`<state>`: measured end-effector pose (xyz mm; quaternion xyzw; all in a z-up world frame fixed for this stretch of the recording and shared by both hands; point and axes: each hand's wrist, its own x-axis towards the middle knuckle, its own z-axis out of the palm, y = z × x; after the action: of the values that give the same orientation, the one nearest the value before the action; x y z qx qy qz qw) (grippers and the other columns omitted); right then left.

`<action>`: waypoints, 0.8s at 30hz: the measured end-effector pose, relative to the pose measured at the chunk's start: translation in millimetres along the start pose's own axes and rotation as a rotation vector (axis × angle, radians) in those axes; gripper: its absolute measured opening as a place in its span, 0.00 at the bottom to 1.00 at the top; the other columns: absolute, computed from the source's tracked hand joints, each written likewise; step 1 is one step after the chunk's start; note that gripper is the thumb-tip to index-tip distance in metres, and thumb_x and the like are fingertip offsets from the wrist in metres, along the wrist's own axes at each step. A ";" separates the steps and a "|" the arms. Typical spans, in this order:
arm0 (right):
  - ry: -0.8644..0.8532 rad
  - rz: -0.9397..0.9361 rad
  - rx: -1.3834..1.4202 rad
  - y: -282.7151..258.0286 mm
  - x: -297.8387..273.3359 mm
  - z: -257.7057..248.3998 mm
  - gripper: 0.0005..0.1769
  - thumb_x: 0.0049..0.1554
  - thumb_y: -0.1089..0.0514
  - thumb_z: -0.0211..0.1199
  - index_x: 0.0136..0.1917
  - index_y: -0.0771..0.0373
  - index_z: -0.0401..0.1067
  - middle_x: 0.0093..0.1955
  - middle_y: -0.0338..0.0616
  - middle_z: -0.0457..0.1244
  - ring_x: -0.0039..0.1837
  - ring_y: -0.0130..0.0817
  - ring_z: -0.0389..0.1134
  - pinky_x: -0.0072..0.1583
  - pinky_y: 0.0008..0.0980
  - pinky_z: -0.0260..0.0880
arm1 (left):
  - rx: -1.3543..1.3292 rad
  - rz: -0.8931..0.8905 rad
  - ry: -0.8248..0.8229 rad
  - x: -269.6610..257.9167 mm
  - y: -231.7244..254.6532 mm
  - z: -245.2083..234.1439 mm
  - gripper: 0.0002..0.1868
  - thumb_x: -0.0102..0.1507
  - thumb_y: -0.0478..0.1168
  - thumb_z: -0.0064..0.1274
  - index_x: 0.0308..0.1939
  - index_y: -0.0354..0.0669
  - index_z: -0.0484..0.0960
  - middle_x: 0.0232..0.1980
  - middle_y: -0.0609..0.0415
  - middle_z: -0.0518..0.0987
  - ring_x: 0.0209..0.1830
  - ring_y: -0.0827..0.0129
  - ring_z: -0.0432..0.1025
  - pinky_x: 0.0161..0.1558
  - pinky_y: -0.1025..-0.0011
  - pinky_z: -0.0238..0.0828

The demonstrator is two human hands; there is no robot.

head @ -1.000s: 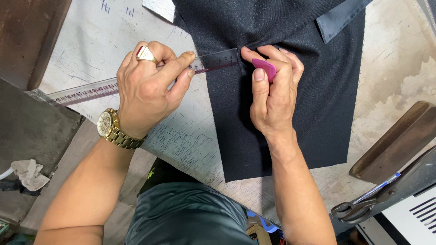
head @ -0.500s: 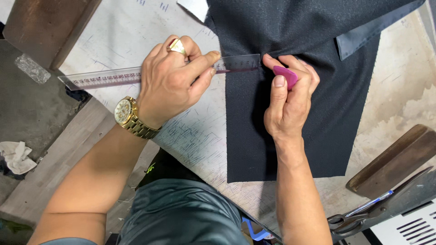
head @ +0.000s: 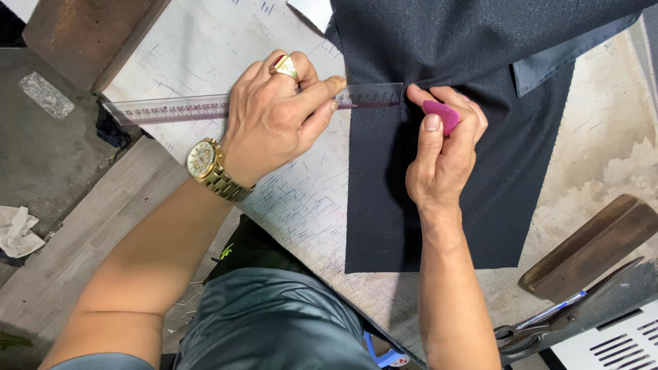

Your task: The person irons pieces of dark garment fabric on a workbench, uses a ruler and chalk to mark precise lines on a section of fabric, and then continues to press the material with a steam iron.

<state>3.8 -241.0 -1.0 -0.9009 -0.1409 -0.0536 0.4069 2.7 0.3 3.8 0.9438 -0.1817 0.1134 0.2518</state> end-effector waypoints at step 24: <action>0.077 0.168 0.274 -53.1 -158.7 -15.8 0.08 0.65 0.64 0.57 0.51 0.72 0.74 0.56 0.56 0.70 0.60 0.56 0.72 0.66 0.52 0.67 | -0.169 -0.019 0.016 -91.8 59.8 9.8 0.10 0.66 0.43 0.56 0.50 0.52 0.85 0.35 0.56 0.71 0.35 0.55 0.72 0.35 0.58 0.71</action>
<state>-163.1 -252.8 14.1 -0.8429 -0.0555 -0.0344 0.5340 -103.4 -26.7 -6.7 0.9198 -0.1798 0.1029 0.3332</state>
